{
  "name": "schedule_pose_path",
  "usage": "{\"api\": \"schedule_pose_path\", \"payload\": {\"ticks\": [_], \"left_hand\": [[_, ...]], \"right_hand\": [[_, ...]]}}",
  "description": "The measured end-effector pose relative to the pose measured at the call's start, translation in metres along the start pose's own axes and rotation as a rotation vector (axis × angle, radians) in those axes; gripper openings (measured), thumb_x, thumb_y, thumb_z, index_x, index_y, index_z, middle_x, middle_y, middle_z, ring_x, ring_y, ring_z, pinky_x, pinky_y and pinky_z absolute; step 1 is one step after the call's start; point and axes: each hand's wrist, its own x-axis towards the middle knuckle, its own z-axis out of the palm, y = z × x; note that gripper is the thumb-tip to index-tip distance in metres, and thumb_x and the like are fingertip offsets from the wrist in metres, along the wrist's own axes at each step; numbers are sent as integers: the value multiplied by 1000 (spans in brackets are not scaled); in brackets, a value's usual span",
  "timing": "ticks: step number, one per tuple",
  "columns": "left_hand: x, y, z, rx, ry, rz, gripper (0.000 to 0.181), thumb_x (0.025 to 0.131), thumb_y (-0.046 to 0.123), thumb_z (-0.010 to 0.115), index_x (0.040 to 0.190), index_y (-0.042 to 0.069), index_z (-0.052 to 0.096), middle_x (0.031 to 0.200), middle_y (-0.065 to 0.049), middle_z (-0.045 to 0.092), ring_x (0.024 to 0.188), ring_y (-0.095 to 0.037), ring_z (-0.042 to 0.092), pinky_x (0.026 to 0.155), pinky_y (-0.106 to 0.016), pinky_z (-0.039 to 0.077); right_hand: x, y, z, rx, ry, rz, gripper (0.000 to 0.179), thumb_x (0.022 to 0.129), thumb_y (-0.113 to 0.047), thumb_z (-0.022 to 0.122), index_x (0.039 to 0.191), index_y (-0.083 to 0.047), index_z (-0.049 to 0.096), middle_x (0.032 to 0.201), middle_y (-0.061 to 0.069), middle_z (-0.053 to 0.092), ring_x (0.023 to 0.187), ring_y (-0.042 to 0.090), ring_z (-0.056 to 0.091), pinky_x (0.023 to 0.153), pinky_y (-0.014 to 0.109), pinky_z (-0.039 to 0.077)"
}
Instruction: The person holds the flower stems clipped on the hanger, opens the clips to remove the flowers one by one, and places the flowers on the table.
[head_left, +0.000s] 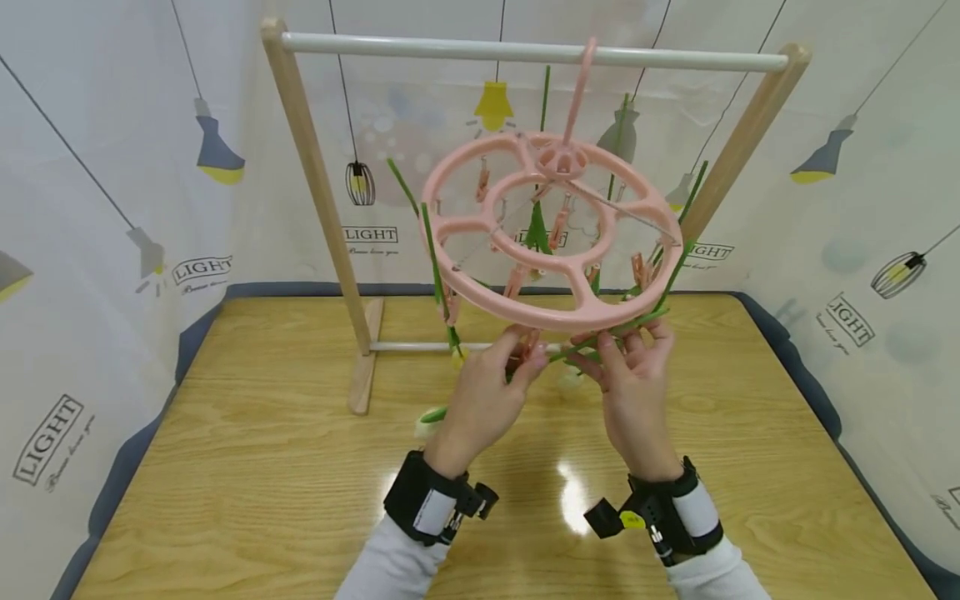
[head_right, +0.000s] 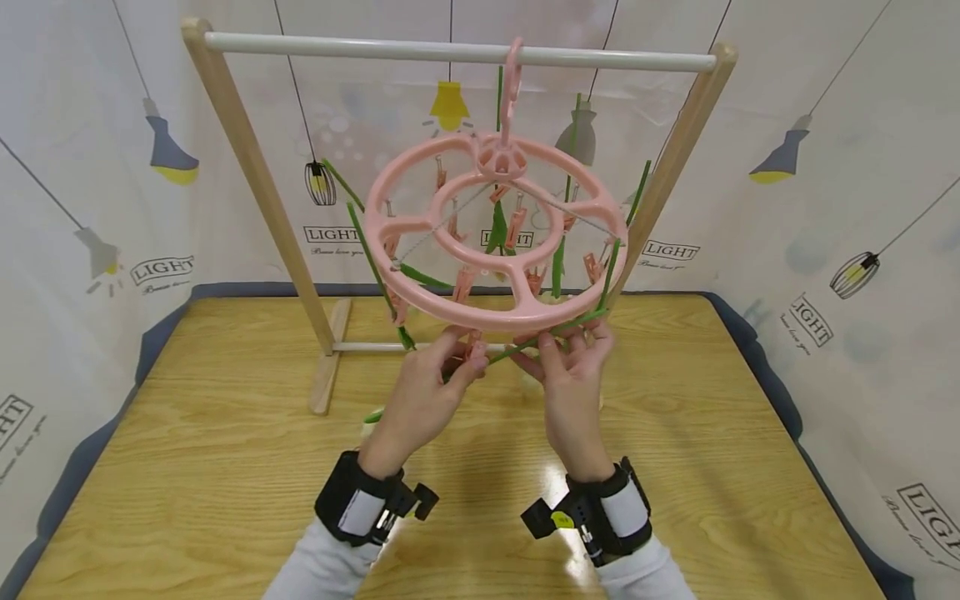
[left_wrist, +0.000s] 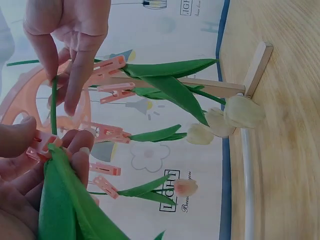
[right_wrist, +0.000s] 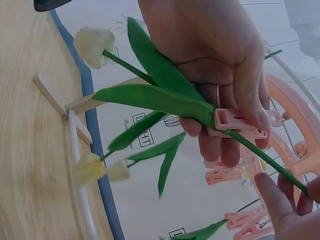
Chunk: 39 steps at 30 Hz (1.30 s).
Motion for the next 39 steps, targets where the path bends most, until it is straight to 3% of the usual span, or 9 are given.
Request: {"api": "schedule_pose_path", "payload": {"ticks": [7, 13, 18, 23, 31, 36, 39], "left_hand": [[-1, -2, -1, -11, 20, -31, 31, 98, 11, 56, 127, 5, 56, 79, -15, 69, 70, -18, 67, 55, -26, 53], [-2, -2, -1, -6, 39, -54, 35, 99, 15, 53, 132, 5, 54, 80, -16, 70, 68, -18, 68, 56, -29, 56], [-2, -1, 0, -18, 46, -74, 33, 101, 17, 49, 132, 7, 55, 81, -17, 71, 67, -19, 69, 59, -31, 58], [0, 0, 1, -68, 41, -63, 24, 100, 14, 50, 121, 5, 57, 75, -15, 64, 62, -15, 55, 55, -24, 44], [0, 1, -2, -121, 49, -71, 13, 99, 10, 52, 107, 1, 56, 73, -14, 59, 63, -19, 52, 57, -25, 42], [-1, 1, -5, -110, 66, -90, 13, 100, 9, 50, 105, 0, 58, 72, -14, 58, 62, -18, 51, 56, -26, 42], [-1, 0, -7, -106, 85, -93, 14, 100, 8, 50, 106, -1, 60, 80, -17, 65, 67, -18, 58, 58, -27, 47]], "right_hand": [[-4, 5, 1, 25, -105, -4, 36, 99, 7, 42, 125, -13, 28, 117, 7, 48, 98, 18, 59, 86, 30, 60], [-6, 9, 2, -48, -143, -31, 45, 97, 12, 43, 126, -17, 23, 124, 8, 44, 107, 19, 58, 90, 31, 58], [-7, 11, 4, -15, -111, -78, 42, 96, 13, 45, 126, -12, 28, 118, 9, 49, 97, 19, 62, 82, 32, 61], [-7, 12, 4, 8, -88, -122, 36, 95, 13, 45, 125, -5, 34, 114, 9, 53, 95, 19, 63, 80, 30, 61], [-6, 11, 4, -64, -94, -96, 24, 96, 9, 48, 118, 1, 48, 104, 7, 59, 93, 17, 63, 79, 25, 61], [-5, 12, 3, -48, -99, -73, 20, 96, 8, 49, 114, 1, 54, 101, 6, 62, 93, 16, 64, 80, 24, 61], [-5, 12, 3, -3, -91, -48, 18, 96, 8, 49, 110, 0, 58, 98, 7, 65, 91, 16, 65, 79, 24, 61]]}}
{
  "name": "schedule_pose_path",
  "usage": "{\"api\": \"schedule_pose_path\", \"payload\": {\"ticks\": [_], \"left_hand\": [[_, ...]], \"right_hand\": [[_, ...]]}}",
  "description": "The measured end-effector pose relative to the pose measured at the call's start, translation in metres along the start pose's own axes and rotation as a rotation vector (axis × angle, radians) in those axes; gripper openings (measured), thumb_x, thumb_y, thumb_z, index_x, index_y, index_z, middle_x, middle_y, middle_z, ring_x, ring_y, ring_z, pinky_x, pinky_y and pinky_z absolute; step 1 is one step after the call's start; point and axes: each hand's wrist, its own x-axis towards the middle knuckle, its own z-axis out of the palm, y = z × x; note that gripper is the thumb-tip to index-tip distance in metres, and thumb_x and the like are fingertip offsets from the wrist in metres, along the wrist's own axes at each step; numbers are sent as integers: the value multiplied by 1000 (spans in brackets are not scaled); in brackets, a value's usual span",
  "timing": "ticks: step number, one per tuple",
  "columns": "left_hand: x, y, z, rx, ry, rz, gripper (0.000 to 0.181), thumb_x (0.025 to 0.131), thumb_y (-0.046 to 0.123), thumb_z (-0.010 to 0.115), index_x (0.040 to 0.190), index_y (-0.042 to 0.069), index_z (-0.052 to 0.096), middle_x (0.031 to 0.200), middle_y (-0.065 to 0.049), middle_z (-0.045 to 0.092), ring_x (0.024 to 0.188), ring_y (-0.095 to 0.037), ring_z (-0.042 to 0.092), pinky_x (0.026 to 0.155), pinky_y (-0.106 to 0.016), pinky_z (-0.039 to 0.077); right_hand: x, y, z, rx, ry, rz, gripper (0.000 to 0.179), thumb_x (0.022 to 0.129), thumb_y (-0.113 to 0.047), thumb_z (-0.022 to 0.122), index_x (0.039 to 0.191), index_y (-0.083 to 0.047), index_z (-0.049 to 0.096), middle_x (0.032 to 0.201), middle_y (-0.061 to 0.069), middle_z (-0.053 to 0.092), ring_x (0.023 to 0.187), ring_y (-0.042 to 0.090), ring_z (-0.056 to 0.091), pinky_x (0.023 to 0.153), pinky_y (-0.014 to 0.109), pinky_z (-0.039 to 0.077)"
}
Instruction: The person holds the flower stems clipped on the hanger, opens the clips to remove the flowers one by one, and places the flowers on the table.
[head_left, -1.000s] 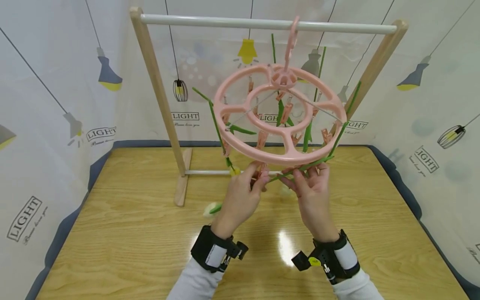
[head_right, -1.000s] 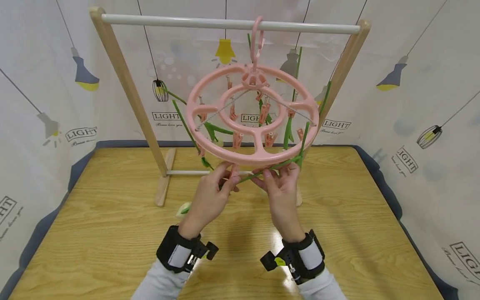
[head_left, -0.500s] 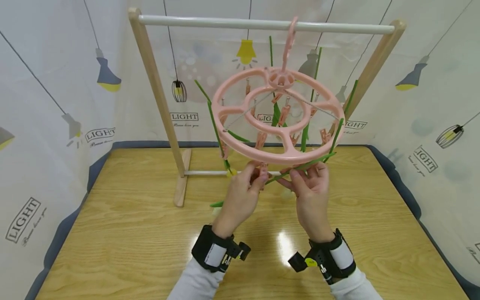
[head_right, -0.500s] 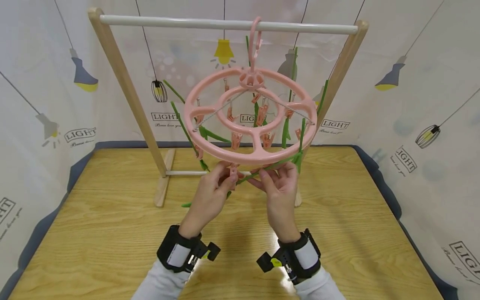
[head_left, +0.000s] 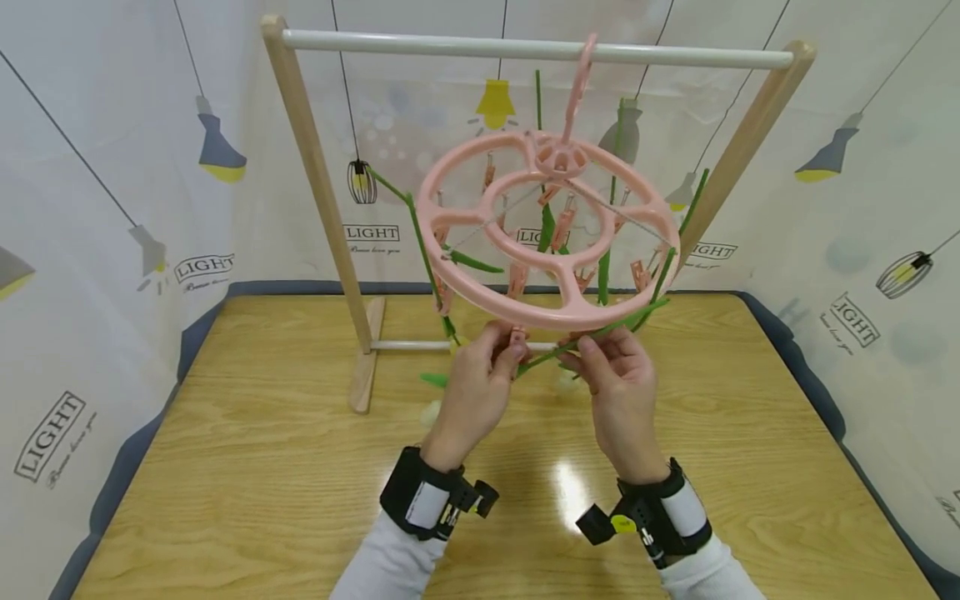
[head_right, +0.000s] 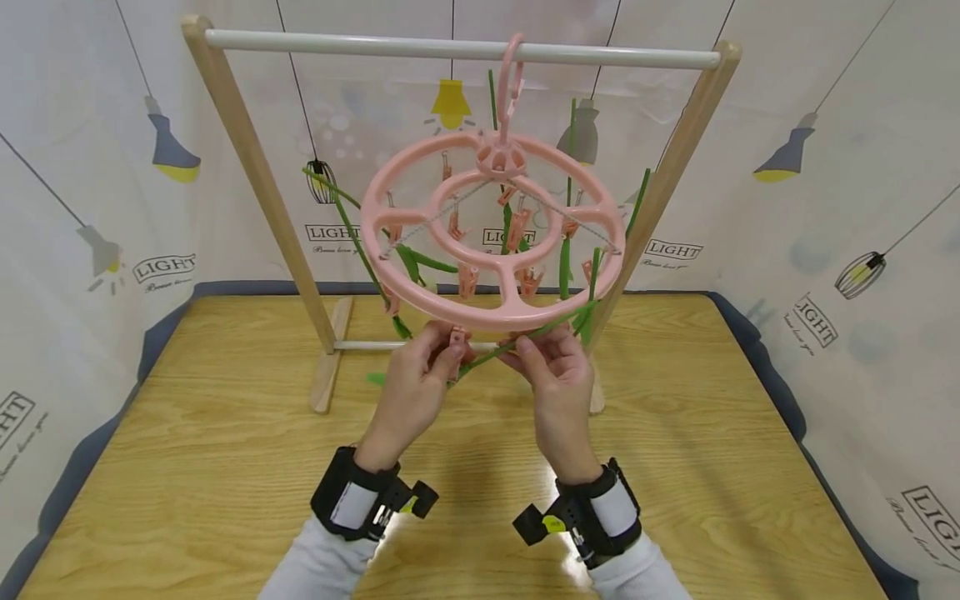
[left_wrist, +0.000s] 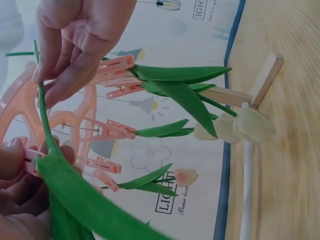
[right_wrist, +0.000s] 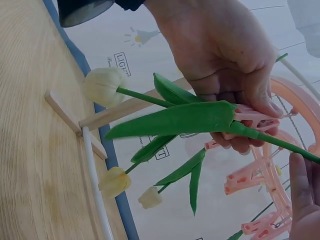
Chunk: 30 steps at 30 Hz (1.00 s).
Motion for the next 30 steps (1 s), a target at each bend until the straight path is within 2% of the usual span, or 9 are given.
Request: {"api": "schedule_pose_path", "payload": {"ticks": [5, 8, 11, 17, 20, 25, 30], "left_hand": [[1, -2, -3, -1, 29, 38, 16, 99, 7, 51, 106, -3, 62, 88, -22, 70, 78, -23, 67, 61, -34, 55], [2, -5, -6, 2, 54, 45, 17, 99, 6, 52, 107, -4, 62, 87, -22, 71, 77, -25, 66, 59, -35, 54], [2, -6, -11, 13, 76, 31, 18, 99, 7, 52, 108, -4, 62, 89, -21, 71, 78, -24, 67, 59, -34, 54], [2, -7, -19, 25, 92, 14, 20, 99, 9, 52, 110, -4, 61, 88, -20, 70, 74, -23, 63, 58, -32, 50], [2, -8, -22, 32, 91, 13, 21, 99, 11, 52, 111, -5, 61, 85, -20, 68, 72, -23, 61, 58, -31, 48], [1, -12, -25, 38, 84, -23, 26, 100, 12, 52, 119, -4, 56, 89, -20, 66, 75, -25, 59, 62, -33, 48], [0, -15, -30, -8, 79, -51, 33, 101, 11, 48, 130, -3, 49, 105, -22, 66, 92, -26, 62, 75, -43, 55]], "right_hand": [[-1, -3, -3, 50, 10, 12, 18, 96, 9, 49, 106, 2, 63, 95, 7, 68, 87, 16, 68, 78, 23, 61], [-4, -4, -7, 48, 10, -3, 19, 95, 11, 49, 106, 5, 63, 94, 6, 69, 85, 15, 69, 77, 22, 61], [-7, -7, -12, 0, 2, -32, 18, 95, 12, 48, 105, 5, 62, 94, 4, 69, 85, 14, 68, 75, 21, 61], [-9, -18, -21, -200, -22, -104, 18, 98, 6, 46, 112, -3, 55, 98, 2, 62, 90, 13, 64, 76, 21, 60], [-7, -24, -27, -229, -32, -136, 19, 99, 3, 44, 117, -3, 50, 101, 3, 60, 93, 15, 63, 76, 22, 61], [-1, -33, -38, -175, -40, -210, 22, 100, 3, 40, 120, -5, 46, 101, 4, 59, 92, 16, 63, 73, 24, 62], [9, -47, -52, -113, -70, -288, 22, 100, 5, 36, 122, 0, 40, 96, 10, 58, 83, 20, 64, 70, 26, 63]]}}
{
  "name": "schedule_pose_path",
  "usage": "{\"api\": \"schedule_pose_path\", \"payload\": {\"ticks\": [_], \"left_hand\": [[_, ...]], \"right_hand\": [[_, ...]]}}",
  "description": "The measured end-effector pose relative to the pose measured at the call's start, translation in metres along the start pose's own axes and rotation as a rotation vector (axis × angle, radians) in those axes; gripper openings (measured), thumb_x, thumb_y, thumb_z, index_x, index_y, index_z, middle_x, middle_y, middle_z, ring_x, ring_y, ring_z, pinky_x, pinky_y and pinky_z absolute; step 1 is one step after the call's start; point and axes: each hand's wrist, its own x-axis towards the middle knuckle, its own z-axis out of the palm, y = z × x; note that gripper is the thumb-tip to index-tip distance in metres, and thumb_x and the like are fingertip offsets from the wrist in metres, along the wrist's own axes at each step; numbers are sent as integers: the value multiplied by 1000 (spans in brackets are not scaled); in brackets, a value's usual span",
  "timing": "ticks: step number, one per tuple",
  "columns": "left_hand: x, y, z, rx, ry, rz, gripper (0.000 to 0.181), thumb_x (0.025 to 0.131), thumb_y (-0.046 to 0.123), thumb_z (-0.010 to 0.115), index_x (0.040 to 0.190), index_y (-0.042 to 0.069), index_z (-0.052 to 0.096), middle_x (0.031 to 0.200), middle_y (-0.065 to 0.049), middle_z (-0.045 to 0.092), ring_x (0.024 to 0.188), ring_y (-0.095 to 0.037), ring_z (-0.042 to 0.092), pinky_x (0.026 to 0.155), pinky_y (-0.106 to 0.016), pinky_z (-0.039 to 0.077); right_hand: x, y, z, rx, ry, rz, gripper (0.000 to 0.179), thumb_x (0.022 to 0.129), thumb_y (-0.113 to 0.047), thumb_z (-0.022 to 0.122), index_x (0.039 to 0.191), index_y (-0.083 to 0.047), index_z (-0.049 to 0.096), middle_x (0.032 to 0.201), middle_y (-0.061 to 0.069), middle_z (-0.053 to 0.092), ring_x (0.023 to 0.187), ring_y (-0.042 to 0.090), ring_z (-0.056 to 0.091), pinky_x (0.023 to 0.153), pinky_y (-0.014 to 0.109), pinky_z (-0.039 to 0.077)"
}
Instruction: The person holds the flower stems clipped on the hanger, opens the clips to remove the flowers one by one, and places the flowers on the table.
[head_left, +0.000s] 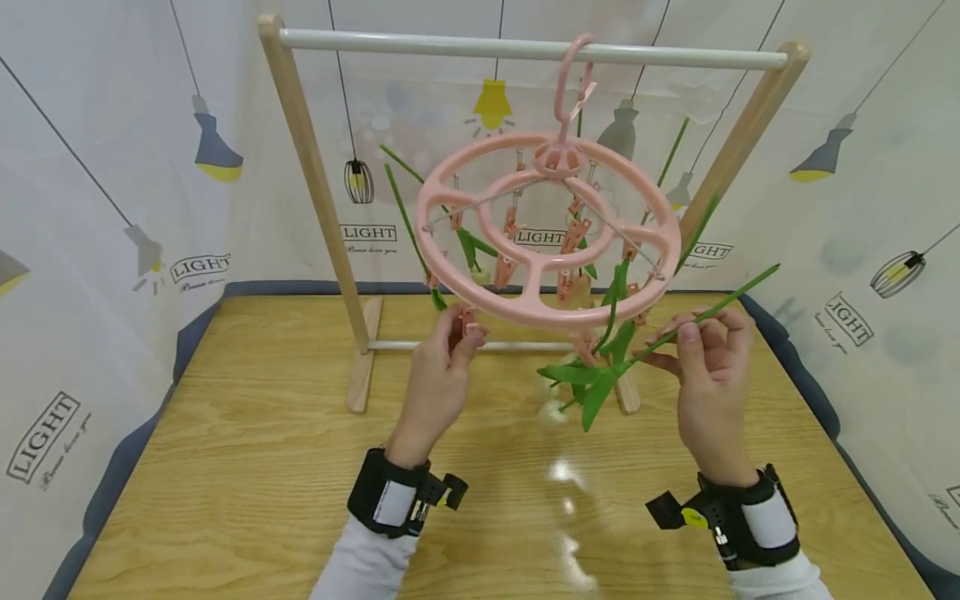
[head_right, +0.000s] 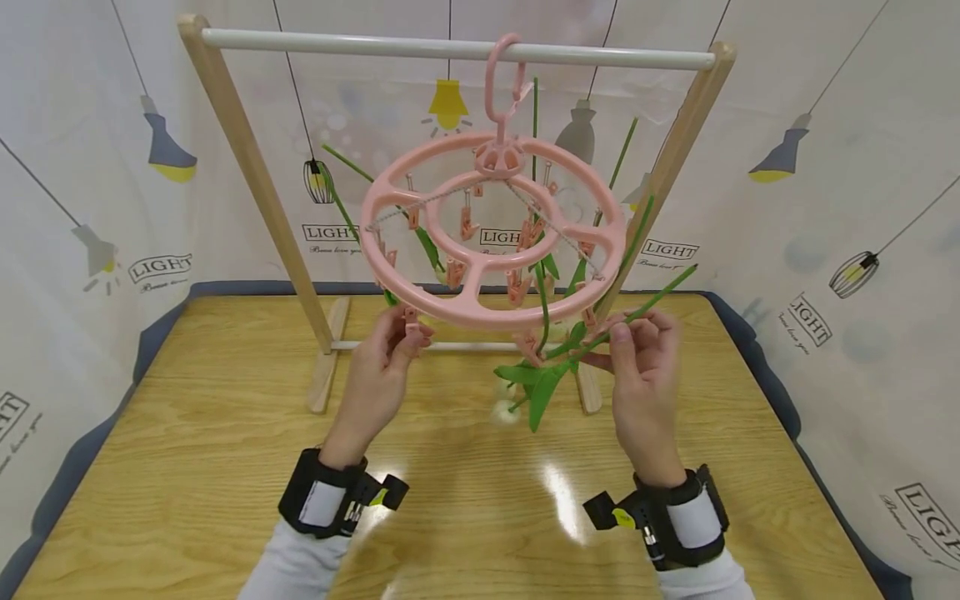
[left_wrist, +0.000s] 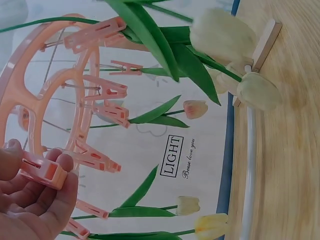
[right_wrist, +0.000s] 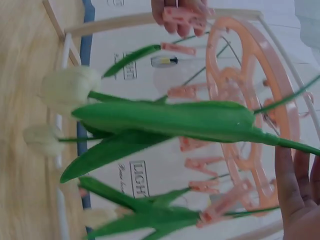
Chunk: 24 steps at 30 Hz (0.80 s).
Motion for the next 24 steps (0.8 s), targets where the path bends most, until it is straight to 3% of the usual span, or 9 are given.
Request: {"api": "schedule_pose_path", "payload": {"ticks": [12, 24], "left_hand": [[2, -9, -11, -41, 26, -9, 39, 99, 10, 52, 136, -1, 47, 112, -27, 64, 100, -31, 62, 78, -46, 54], [2, -13, -19, -19, 38, -24, 40, 99, 13, 52, 137, 0, 47, 111, -22, 65, 100, -27, 62, 77, -41, 52]], "right_hand": [[32, -20, -36, -75, 39, 1, 24, 100, 0, 42, 123, 3, 39, 87, 11, 60, 69, 21, 63, 56, 24, 61], [68, -20, -69, -374, 53, 49, 32, 100, -10, 47, 130, -2, 40, 75, 5, 58, 55, 13, 61, 49, 14, 56]]}}
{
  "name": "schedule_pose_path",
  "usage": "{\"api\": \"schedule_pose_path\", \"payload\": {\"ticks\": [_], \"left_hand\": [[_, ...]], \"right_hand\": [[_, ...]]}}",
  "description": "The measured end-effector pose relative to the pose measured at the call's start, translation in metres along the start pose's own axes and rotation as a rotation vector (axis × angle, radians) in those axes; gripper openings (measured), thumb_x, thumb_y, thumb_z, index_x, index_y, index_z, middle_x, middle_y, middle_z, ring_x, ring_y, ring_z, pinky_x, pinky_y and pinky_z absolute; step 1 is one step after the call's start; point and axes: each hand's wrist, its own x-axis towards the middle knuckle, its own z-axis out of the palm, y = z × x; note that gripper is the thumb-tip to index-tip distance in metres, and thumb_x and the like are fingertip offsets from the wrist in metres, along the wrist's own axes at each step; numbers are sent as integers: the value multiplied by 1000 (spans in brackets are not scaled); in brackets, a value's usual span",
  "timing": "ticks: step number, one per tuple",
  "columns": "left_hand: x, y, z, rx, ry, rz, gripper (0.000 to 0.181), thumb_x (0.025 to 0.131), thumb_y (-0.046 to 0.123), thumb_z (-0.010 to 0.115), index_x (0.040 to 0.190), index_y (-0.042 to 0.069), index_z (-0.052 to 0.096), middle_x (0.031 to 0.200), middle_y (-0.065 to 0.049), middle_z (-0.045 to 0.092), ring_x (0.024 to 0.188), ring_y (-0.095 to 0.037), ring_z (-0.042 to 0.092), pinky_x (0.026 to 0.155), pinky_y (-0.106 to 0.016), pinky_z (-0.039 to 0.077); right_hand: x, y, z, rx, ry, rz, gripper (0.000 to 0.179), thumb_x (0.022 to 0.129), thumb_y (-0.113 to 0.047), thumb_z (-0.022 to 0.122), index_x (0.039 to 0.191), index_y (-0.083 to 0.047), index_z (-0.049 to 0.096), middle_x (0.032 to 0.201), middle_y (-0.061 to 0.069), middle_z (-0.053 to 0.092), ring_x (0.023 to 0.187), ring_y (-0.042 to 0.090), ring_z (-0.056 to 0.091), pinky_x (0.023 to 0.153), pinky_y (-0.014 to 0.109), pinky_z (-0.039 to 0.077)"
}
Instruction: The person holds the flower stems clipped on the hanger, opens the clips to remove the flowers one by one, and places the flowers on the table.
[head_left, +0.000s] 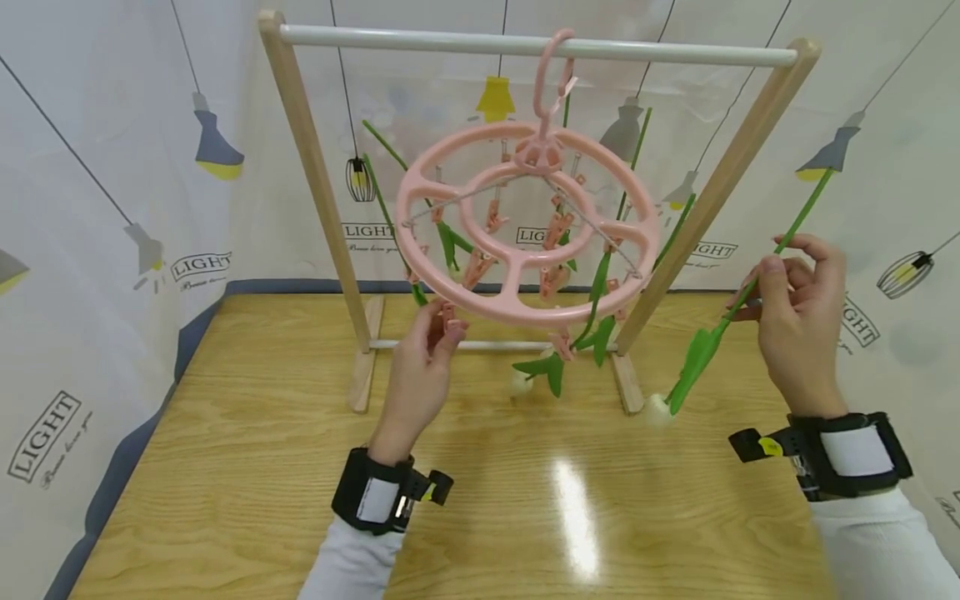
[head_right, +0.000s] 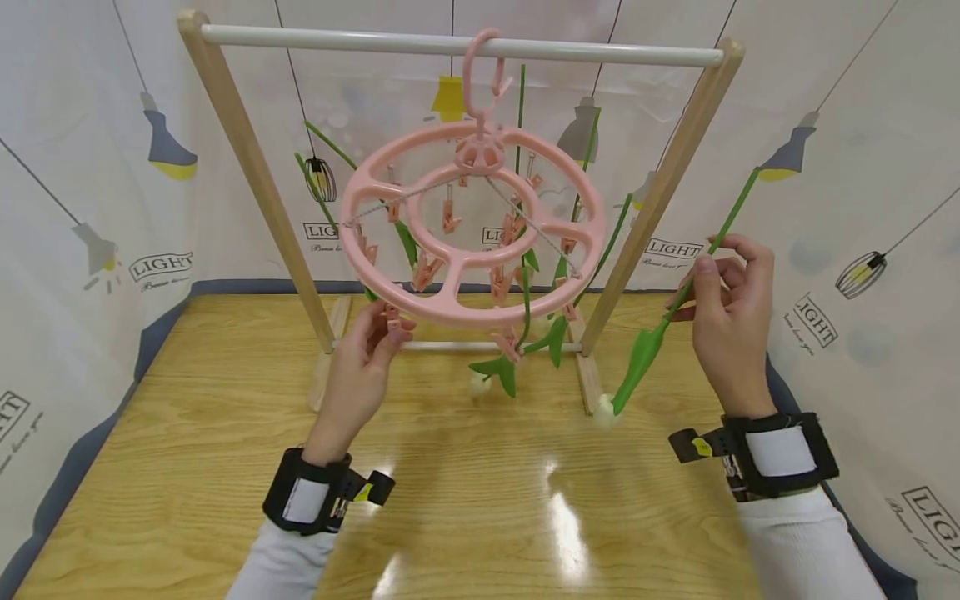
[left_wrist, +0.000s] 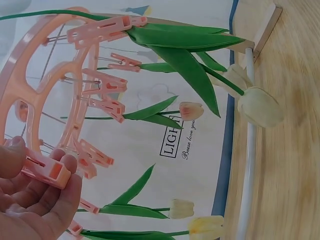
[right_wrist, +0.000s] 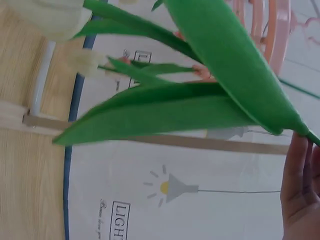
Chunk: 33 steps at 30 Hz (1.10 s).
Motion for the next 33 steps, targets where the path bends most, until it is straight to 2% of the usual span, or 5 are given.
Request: {"api": "schedule_pose_path", "payload": {"ticks": [5, 9, 19, 24, 33], "left_hand": [[0, 0, -2, 0, 6, -5, 40, 99, 12, 52, 137, 0, 47, 111, -22, 65, 99, -26, 62, 79, -42, 53], [0, 0, -4, 3, 15, 1, 40, 99, 12, 52, 137, 1, 47, 110, -22, 65, 98, -27, 62, 80, -43, 54], [0, 0, -5, 11, 20, 12, 38, 99, 11, 52, 136, 0, 48, 109, -23, 66, 97, -28, 62, 79, -44, 54], [0, 0, -5, 26, 16, 16, 39, 99, 13, 52, 135, 0, 48, 108, -22, 66, 97, -27, 62, 76, -41, 53], [0, 3, -7, 28, 11, 13, 38, 99, 13, 53, 134, 0, 49, 108, -22, 65, 93, -29, 61, 72, -35, 49]], "right_hand": [[17, 9, -10, -296, 42, 46, 34, 101, -20, 46, 133, -11, 41, 74, 1, 56, 55, 6, 60, 47, 11, 52], [29, 15, -18, -441, 67, 85, 34, 101, -25, 44, 134, -16, 39, 76, -2, 54, 56, 4, 59, 49, 9, 51], [44, 29, -29, -543, 43, 179, 35, 102, -27, 42, 135, -20, 36, 76, -3, 50, 51, 1, 56, 48, 7, 50], [52, 35, -31, -610, 30, 193, 37, 102, -27, 43, 137, -18, 36, 78, -3, 47, 47, -2, 55, 46, 6, 48], [65, 45, -30, -826, -22, 175, 41, 103, -29, 40, 139, -9, 36, 77, -3, 44, 43, -8, 47, 43, 5, 42]]}}
